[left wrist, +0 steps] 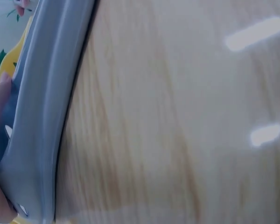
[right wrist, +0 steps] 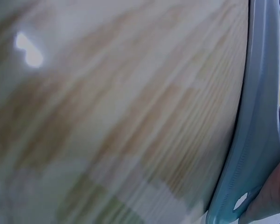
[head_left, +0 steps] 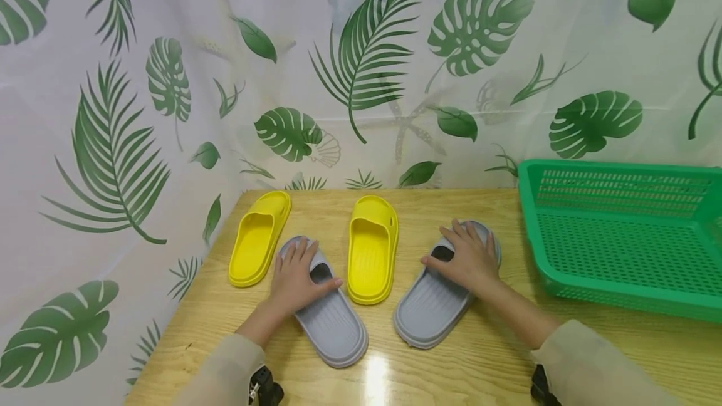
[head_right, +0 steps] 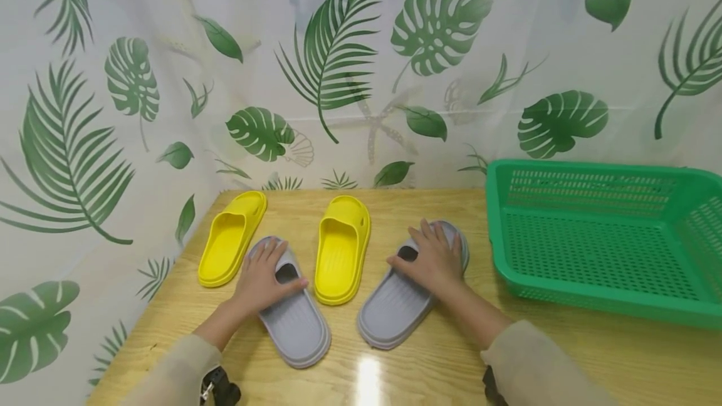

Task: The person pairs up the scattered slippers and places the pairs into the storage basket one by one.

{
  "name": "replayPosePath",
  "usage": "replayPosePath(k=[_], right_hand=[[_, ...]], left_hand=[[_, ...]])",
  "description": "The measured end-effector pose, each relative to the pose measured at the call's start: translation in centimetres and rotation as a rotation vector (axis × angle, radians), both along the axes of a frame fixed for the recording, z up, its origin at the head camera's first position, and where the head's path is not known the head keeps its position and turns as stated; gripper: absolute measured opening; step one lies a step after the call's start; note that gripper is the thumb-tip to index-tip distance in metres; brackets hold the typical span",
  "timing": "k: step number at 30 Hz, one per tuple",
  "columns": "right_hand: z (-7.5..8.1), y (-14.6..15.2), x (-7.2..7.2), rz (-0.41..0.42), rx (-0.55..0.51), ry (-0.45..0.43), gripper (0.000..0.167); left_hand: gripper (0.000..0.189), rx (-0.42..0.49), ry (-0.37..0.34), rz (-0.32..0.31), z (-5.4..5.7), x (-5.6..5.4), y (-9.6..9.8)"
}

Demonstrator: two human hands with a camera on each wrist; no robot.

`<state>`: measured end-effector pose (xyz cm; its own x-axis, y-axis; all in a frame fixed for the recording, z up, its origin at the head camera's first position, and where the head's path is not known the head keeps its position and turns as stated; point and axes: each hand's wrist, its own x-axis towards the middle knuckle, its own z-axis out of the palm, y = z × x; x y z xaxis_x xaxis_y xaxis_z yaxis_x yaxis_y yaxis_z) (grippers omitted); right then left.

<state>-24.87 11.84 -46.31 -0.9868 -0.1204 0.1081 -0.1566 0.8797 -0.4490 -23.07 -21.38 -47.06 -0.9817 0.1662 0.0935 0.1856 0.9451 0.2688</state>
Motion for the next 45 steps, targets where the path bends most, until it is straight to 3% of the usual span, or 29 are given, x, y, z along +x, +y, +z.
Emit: replayPosePath(k=[5,10,13,20,45], right_hand=[[-0.1,0.3,-0.3,0.045,0.016,0.022,0.079],[-0.1,0.8,-0.9,0.194,0.03,0.038,0.068],[-0.3,1.0,-1.1,0.237,0.026,0.055,0.066],[-0.8,1.0,-0.7,0.214,0.018,0.108,0.064],[-0.5,0.3,1.5,0.095,0.009,0.114,0.062]], left_hand=[[0.093,0.026,-0.031,-0.065,0.2,-0.5,-0.6],[0.09,0.047,-0.027,-0.091,0.1,-0.6,-0.9],[0.089,0.057,-0.015,-0.09,0.0,-0.6,-0.8],[0.083,0.083,0.022,-0.071,-0.2,-0.1,-0.6],[0.077,0.115,0.051,0.079,0.2,2.7,1.1]])
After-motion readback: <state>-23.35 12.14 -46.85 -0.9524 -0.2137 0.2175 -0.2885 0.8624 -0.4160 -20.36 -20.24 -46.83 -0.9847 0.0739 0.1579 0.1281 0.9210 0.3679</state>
